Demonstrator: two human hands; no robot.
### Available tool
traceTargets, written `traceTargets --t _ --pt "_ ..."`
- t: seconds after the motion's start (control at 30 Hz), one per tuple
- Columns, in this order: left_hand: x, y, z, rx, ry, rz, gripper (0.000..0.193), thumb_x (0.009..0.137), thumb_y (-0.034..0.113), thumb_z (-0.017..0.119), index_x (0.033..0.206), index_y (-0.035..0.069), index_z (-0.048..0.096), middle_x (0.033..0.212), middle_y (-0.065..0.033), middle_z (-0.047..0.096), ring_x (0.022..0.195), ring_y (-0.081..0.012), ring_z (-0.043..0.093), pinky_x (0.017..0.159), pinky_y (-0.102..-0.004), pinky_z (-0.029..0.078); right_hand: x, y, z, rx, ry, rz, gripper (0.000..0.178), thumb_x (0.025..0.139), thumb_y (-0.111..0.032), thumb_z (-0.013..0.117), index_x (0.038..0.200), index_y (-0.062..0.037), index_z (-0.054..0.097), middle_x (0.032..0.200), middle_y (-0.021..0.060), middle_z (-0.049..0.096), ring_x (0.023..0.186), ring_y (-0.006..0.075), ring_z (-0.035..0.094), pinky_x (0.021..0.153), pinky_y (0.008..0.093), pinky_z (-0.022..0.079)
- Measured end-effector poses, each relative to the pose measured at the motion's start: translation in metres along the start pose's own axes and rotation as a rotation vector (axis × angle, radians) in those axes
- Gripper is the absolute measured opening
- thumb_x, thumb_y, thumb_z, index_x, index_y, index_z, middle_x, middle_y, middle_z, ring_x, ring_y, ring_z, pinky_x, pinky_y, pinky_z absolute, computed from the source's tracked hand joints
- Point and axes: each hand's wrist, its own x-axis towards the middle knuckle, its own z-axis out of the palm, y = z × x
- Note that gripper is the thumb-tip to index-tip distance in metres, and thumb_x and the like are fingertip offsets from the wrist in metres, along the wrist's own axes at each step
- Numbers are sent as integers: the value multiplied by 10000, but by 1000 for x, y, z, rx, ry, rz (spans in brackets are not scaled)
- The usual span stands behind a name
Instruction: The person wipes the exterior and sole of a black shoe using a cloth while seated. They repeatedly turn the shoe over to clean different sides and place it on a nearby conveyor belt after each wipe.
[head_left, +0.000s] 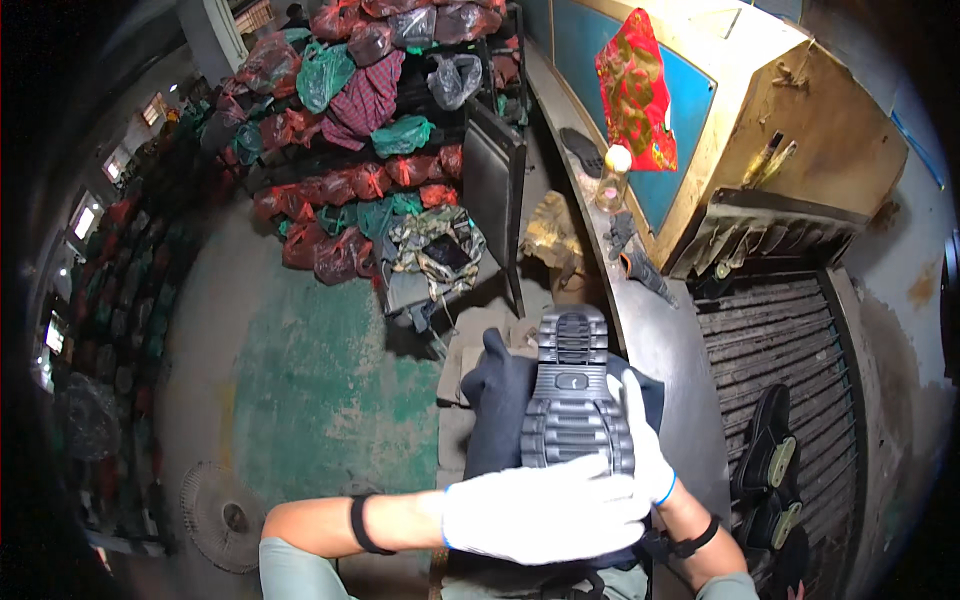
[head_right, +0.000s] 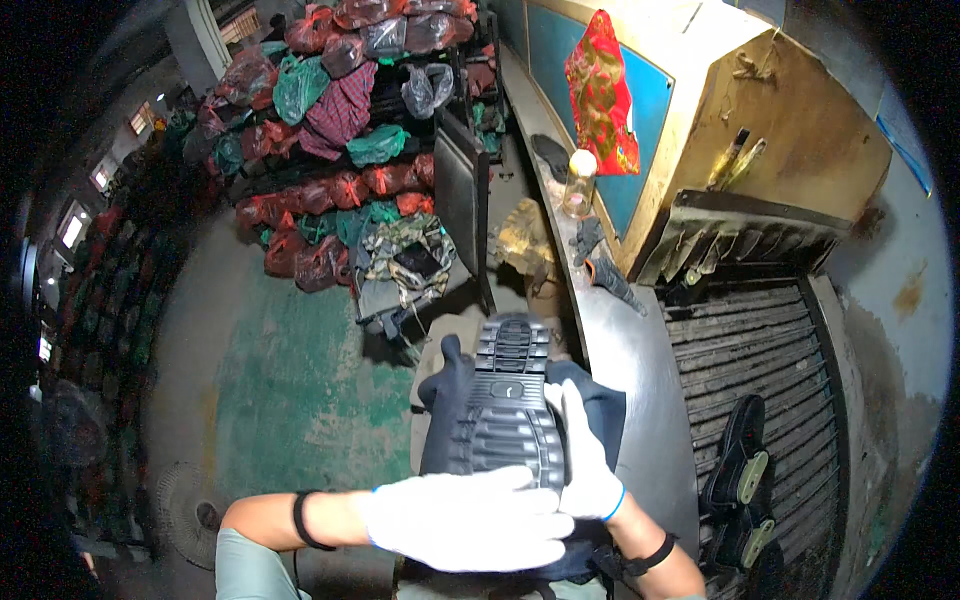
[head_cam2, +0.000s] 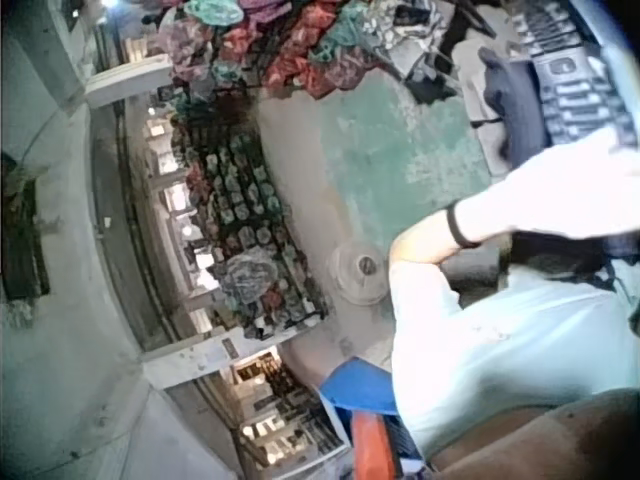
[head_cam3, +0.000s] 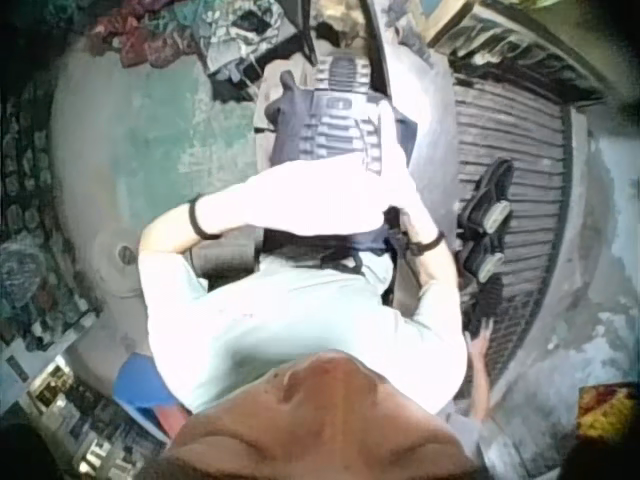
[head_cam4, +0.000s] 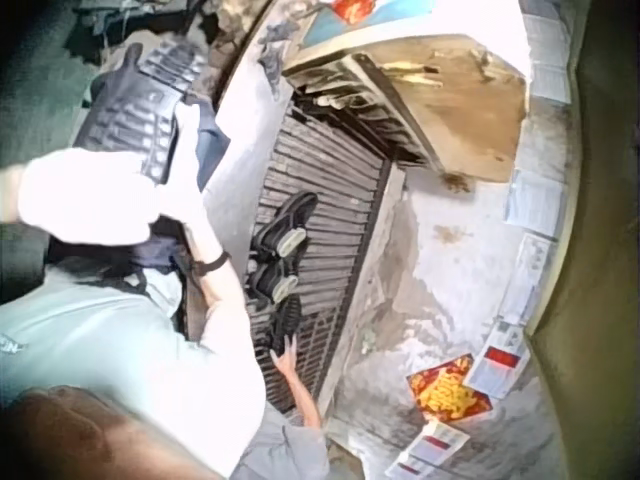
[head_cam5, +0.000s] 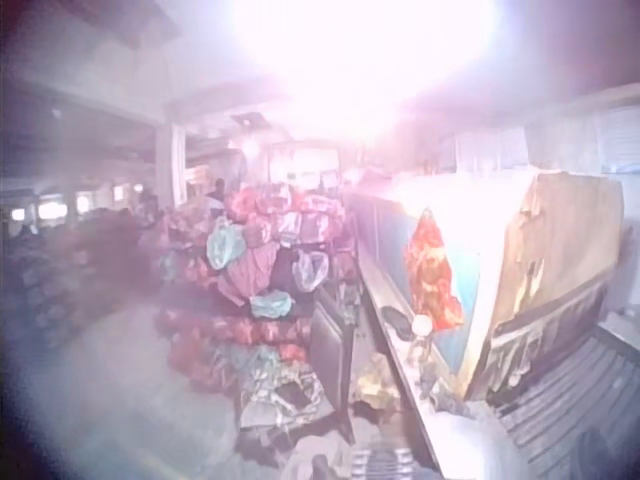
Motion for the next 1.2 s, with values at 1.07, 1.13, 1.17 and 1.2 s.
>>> traceTargets --t 1.07,1.13,1.17,1.2 --pt "-49 2 85 -632 441 -728 395 849 73 768 1243 80 744 1088 -83 699 1082 -315 704 1004 -454 573 7 -30 -19 -44 -384 153 670 630 -432 1032 1194 -109 871 1050 39 527 1048 276 568 1146 507 495" --pt "-51 -2 79 -632 423 -786 479 835 105 870 1294 42 751 1174 -115 729 1137 -348 710 997 -437 579 -4 -18 -14 131 -195 223 659 617 -381 1045 1136 -23 854 1109 81 607 1117 294 614 1110 504 515" --pt "-49 -9 73 -661 369 -893 528 802 102 893 1306 39 748 1190 -133 729 1147 -357 709 1009 -442 576 -8 -17 -7 66 -99 294 599 643 -317 1039 1118 -10 840 1115 101 647 1102 296 631 1072 474 525" --pt "-43 -16 64 -688 312 -1001 577 770 100 916 1317 36 745 1205 -150 728 1158 -366 707 1021 -447 574 -9 -17 -3 0 -5 364 541 669 -252 1033 1099 4 826 1122 121 687 1087 298 649 1033 444 534"
